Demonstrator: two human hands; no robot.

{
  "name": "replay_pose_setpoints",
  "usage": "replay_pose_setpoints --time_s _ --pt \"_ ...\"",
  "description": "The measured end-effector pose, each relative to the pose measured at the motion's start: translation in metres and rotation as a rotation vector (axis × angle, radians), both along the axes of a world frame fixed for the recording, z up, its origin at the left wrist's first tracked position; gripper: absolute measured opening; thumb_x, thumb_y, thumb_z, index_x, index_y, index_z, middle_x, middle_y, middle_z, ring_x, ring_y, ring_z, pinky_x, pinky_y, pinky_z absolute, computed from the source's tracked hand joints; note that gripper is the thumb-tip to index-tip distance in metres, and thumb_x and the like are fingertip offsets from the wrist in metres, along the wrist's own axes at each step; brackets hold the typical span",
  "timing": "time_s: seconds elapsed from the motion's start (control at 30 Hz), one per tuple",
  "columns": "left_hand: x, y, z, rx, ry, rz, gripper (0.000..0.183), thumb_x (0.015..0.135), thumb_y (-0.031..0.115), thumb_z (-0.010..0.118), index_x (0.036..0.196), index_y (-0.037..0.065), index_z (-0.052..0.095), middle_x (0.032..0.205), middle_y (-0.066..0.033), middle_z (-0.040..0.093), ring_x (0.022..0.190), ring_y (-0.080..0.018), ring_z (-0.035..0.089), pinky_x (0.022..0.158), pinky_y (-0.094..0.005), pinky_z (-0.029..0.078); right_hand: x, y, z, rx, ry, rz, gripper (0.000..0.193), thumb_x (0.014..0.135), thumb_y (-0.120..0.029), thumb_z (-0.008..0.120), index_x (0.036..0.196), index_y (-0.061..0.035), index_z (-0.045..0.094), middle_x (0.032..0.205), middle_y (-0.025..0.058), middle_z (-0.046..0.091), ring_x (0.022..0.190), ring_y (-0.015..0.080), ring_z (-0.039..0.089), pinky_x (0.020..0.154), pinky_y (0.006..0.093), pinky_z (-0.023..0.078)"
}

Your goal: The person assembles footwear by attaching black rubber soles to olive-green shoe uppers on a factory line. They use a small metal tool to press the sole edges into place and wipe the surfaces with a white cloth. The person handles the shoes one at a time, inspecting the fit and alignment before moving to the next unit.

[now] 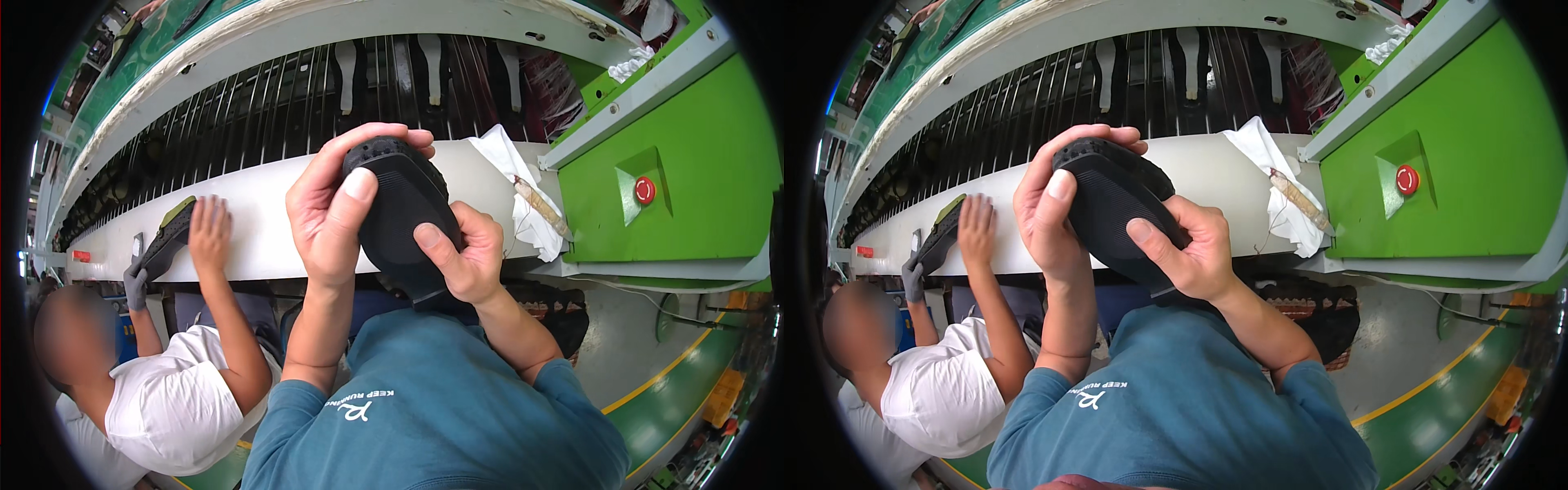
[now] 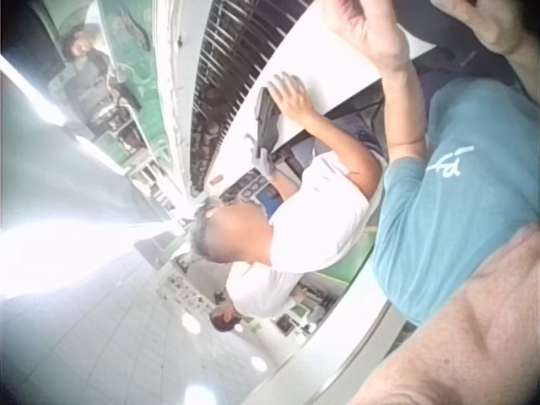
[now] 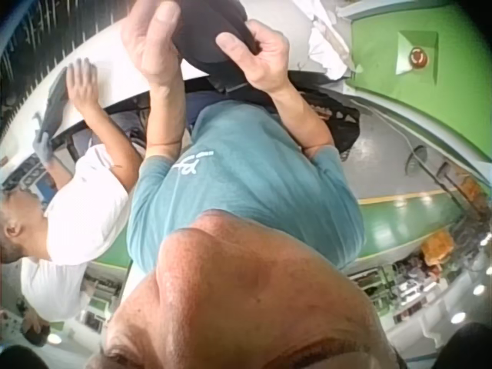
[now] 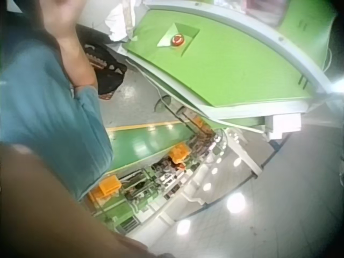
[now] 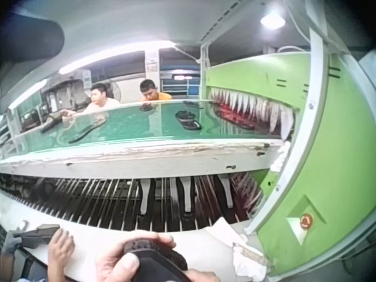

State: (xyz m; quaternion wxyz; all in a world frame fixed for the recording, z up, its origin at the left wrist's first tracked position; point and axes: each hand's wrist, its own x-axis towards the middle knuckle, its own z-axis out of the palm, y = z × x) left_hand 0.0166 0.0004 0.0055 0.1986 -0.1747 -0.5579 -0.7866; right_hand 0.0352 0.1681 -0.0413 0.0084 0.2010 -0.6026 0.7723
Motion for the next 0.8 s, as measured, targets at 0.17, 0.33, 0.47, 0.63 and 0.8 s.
replay_pose_setpoints --time_s 0.17,0.33,0.47,0.63,0.8 --pt "0.006 0.003 0.008 -0.095 -0.056 0.086 0.047 0.095 0.024 0.068 0.126 -0.011 0.068 0.113 -0.0274 0.077 0.105 -0.0366 0.077 0.094 -0.0469 0.063 0.002 0.003 0.002 0.013 0.01 0.022 0.026 0.101 -0.021 0.08 0.088 -0.0007 0.071 0.073 0.0 0.071 0.064 0.0025 0.059 0.056 0.0221 0.045" --pt "0.009 -0.001 0.009 -0.035 -0.037 0.041 0.036 0.097 0.016 0.07 0.123 -0.008 0.072 0.114 -0.0231 0.078 0.106 -0.0282 0.077 0.096 -0.0407 0.062 0.002 0.003 -0.001 0.028 0.023 0.031 0.026 0.101 -0.02 0.08 0.085 -0.0011 0.07 0.069 -0.0011 0.069 0.062 0.0023 0.057 0.054 0.0224 0.043" --pt "0.013 -0.005 0.01 -0.097 -0.051 0.056 0.034 0.095 0.013 0.074 0.122 -0.007 0.074 0.112 -0.0201 0.079 0.103 -0.0249 0.076 0.095 -0.0388 0.062 0.003 0.004 0.003 0.073 0.024 0.048 0.026 0.099 -0.018 0.081 0.083 -0.0012 0.069 0.066 -0.0023 0.065 0.06 0.0021 0.054 0.052 0.0233 0.041" --pt "0.017 -0.007 0.012 -0.145 -0.048 0.068 0.03 0.091 0.009 0.079 0.118 -0.004 0.076 0.109 -0.0169 0.08 0.1 -0.0215 0.076 0.093 -0.0364 0.062 0.004 0.005 0.003 0.104 0.077 0.063 0.026 0.098 -0.017 0.082 0.082 -0.0009 0.069 0.064 -0.0025 0.063 0.058 0.0023 0.053 0.05 0.0243 0.039" --pt "0.02 -0.006 0.02 -0.116 -0.144 0.083 0.032 0.091 0.016 0.075 0.113 -0.007 0.076 0.108 -0.0224 0.079 0.101 -0.0286 0.077 0.095 -0.0407 0.061 0.002 0.005 0.006 0.132 0.083 0.06 0.026 0.098 -0.017 0.081 0.081 -0.0012 0.069 0.063 -0.0018 0.063 0.057 0.0027 0.052 0.05 0.0247 0.038"
